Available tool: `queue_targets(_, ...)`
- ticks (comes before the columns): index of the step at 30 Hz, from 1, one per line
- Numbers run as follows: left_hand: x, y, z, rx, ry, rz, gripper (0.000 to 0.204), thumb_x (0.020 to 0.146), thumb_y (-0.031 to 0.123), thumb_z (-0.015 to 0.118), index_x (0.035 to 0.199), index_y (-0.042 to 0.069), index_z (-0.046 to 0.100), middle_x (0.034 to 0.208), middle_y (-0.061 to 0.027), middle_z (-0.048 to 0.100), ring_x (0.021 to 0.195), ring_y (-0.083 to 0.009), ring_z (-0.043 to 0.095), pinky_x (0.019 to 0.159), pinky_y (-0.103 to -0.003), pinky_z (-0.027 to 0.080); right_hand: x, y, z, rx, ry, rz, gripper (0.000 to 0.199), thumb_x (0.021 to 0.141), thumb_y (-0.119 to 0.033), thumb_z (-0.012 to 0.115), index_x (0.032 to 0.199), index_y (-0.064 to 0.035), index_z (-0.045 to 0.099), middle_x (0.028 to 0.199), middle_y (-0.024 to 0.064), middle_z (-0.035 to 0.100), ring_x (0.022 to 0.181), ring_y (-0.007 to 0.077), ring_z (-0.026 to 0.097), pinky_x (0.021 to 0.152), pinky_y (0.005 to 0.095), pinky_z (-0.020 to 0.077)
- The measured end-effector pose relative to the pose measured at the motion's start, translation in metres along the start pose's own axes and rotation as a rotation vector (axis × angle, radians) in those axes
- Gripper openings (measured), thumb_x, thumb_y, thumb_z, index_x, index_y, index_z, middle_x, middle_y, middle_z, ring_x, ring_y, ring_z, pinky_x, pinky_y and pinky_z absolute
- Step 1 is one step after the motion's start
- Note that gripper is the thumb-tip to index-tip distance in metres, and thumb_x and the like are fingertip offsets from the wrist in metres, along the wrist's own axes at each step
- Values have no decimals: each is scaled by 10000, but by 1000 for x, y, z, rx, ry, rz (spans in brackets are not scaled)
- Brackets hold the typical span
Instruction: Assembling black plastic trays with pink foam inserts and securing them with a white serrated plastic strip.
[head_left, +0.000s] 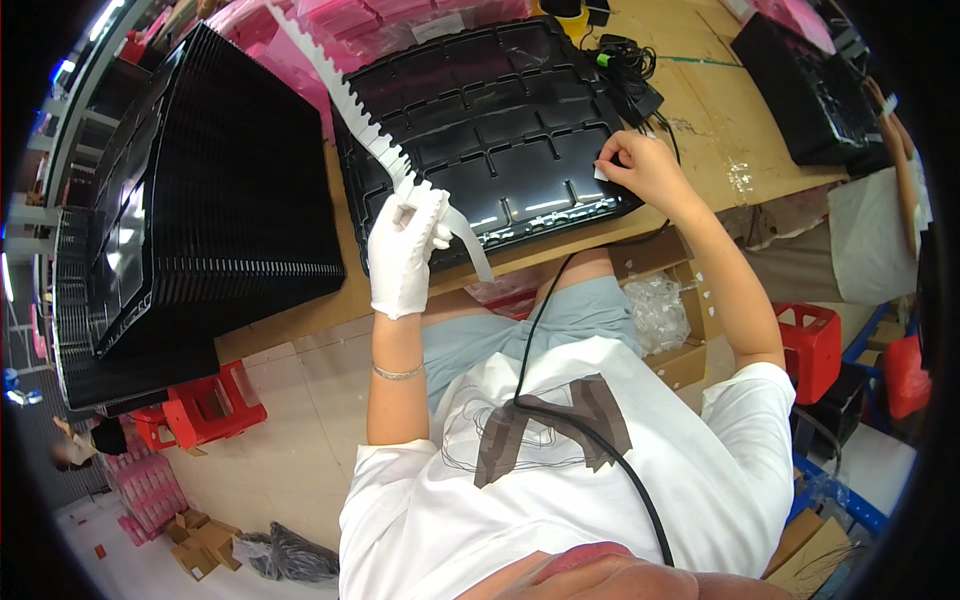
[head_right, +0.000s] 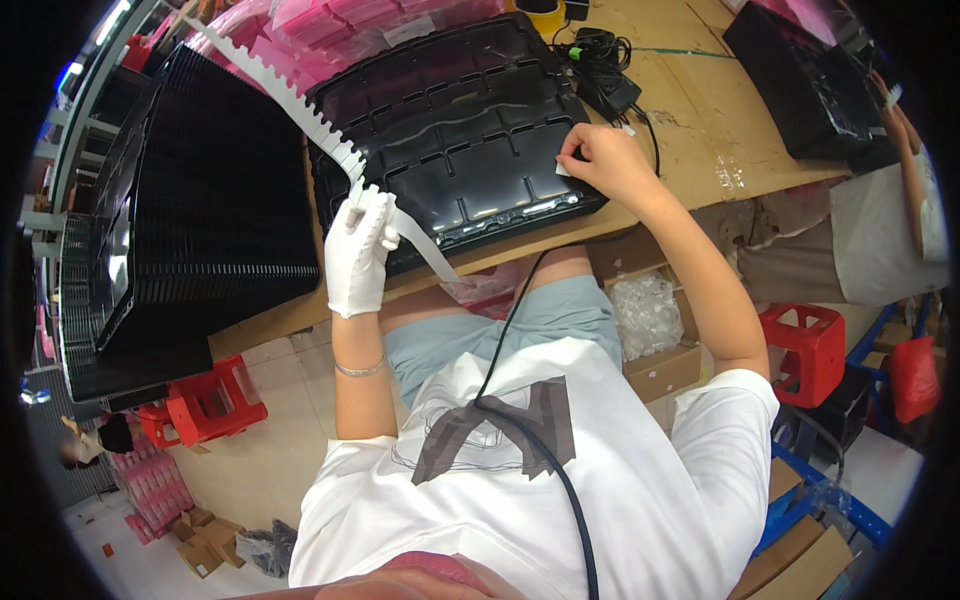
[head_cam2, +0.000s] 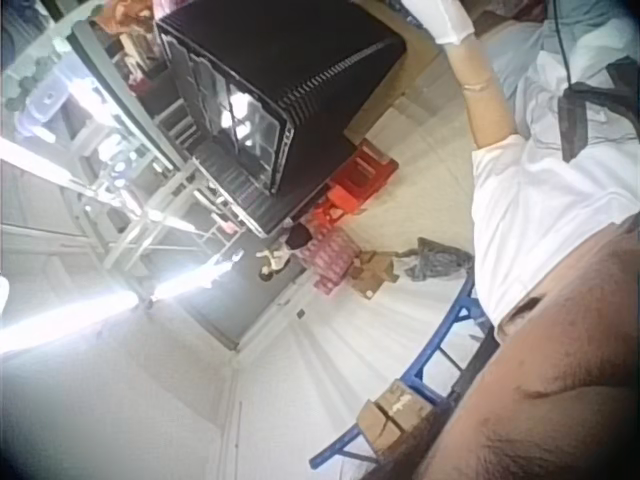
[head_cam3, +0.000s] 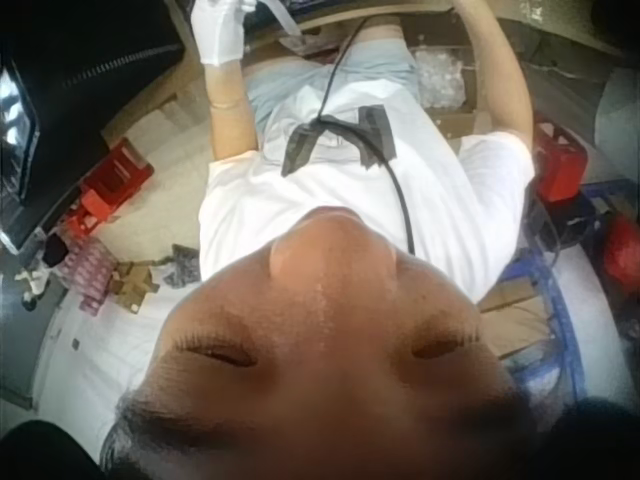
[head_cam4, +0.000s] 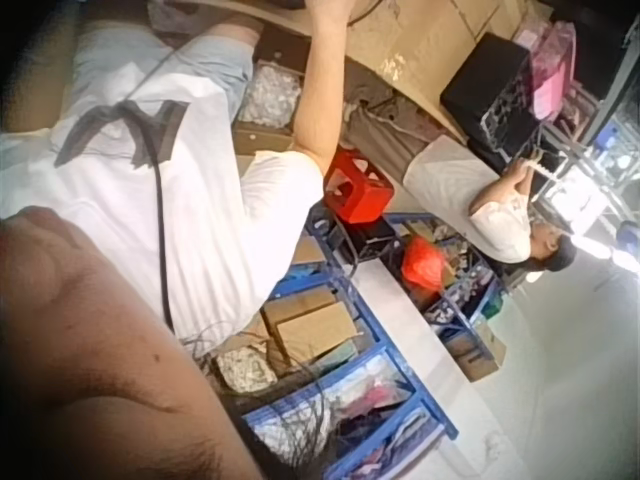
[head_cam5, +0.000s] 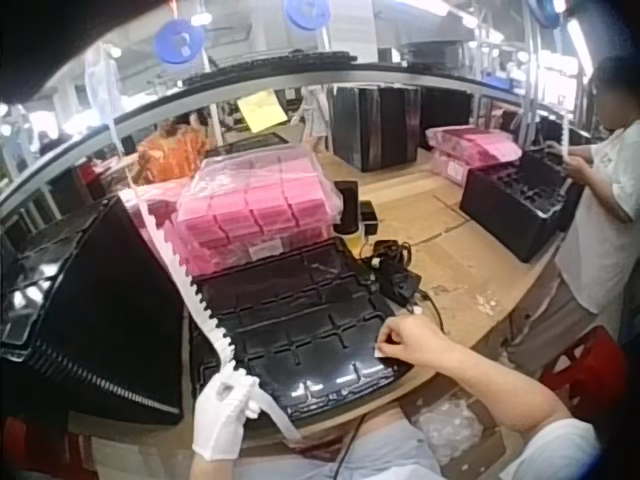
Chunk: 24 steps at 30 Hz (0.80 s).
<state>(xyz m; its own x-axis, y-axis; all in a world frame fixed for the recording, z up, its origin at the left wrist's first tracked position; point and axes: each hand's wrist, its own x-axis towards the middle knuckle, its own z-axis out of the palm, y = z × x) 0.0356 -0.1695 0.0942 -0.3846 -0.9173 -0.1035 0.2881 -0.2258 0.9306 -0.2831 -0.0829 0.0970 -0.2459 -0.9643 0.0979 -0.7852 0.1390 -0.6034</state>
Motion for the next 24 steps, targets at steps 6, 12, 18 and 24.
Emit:
queue_targets(6,4,-3,-1,51,27,5,209,914,132,689,1062,4,617,881,-53,646,669,-80,598,591,-193,479,-6,9,-3,51,-30,-137,144,767,-114,761,822,-16,672,560,20,385,524,114,377,502,308,316)
queue_targets(12,1,-1,-1,91,13,24,207,912,128,692,1063,8,616,871,-44,644,669,-74,589,581,-190,468,-12,0,1,109,20,-11,125,783,-85,753,801,-12,654,597,-18,418,560,85,381,515,266,316)
queue_targets(18,-10,-5,14,-76,-27,16,355,873,44,709,1184,47,538,990,-54,633,673,-73,581,575,-185,457,-36,-41,11,1530,-297,80,176,869,-103,654,1022,-27,610,822,30,596,690,85,520,627,211,418)
queue_targets(24,-11,-5,39,-105,-108,-5,305,916,81,664,1190,35,538,979,-56,635,714,-86,592,605,-197,469,-26,-107,68,1354,-211,287,208,895,-161,708,1042,-23,657,806,-12,605,602,50,474,550,195,375)
